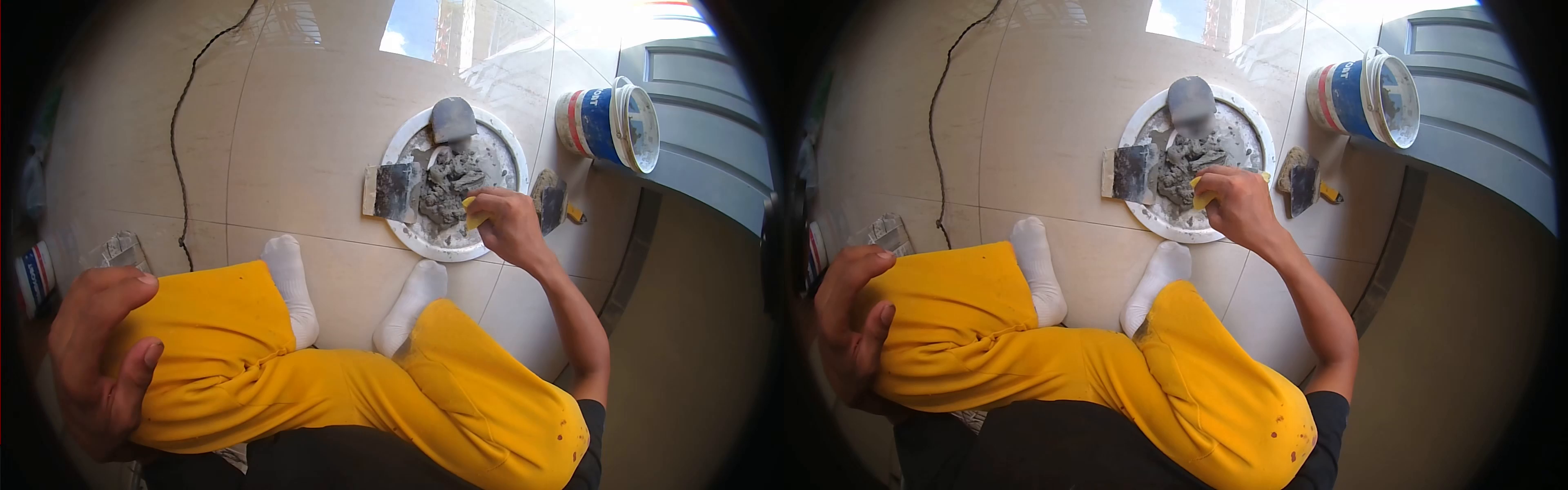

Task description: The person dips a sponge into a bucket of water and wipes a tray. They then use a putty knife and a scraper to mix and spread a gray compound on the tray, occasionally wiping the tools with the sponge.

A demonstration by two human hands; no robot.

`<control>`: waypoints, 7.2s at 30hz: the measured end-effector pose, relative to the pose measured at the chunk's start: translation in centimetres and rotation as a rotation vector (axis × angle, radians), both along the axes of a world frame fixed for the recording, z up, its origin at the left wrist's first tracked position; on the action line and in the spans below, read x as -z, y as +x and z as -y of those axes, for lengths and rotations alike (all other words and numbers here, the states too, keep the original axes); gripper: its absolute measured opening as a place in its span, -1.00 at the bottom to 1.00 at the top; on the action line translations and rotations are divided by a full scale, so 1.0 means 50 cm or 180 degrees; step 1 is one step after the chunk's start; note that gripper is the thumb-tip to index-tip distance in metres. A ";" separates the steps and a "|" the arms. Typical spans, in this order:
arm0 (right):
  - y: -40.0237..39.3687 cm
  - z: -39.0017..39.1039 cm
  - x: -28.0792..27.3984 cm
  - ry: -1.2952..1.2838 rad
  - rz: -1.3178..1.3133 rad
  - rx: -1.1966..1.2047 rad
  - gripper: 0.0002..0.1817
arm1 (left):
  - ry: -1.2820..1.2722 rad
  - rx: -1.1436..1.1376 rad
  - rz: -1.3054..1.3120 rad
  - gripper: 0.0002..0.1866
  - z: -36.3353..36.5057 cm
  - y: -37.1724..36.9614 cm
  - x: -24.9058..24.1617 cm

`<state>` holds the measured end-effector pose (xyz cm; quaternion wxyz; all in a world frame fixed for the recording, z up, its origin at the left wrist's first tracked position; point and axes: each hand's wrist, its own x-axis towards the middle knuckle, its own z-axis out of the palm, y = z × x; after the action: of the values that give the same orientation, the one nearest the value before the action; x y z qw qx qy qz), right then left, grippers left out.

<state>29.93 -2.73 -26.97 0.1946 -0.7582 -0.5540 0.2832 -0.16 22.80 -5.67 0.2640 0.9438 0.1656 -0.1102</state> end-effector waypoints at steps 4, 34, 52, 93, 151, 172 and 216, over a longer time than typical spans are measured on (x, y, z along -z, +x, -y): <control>0.027 -0.004 0.003 0.0116 0.0303 0.0308 -0.79 | -0.0003 -0.0003 0.0020 -0.67 0.002 0.001 0.000; 0.076 -0.018 -0.010 0.0359 0.0709 0.0333 -0.81 | -0.0039 -0.0068 -0.0066 -0.69 0.005 0.006 0.002; 0.032 0.024 -0.016 0.0057 0.0561 -0.0140 -0.83 | 0.0013 -0.0089 -0.0086 -0.69 0.005 0.004 0.004; 0.493 0.072 -0.150 0.0339 0.2396 0.2189 -0.64 | -0.0316 0.0459 -0.0976 -0.73 0.021 0.115 0.030; -0.163 0.119 0.012 0.0253 0.0543 0.1098 -0.66 | -0.2976 -0.3127 0.0586 -0.75 0.339 0.303 0.561; -0.152 0.090 0.030 -0.0122 0.1457 -0.0134 -0.72 | -0.2974 -0.2895 0.0843 -0.74 0.339 0.282 0.528; -0.128 0.012 0.031 0.0005 0.0470 0.0880 -0.83 | -0.2303 -0.2265 0.1153 -0.75 0.344 0.285 0.538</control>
<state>23.54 -3.31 -28.51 0.1911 -0.8459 -0.4574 0.1968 14.09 5.58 -32.56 0.6177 0.6821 0.3784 0.1005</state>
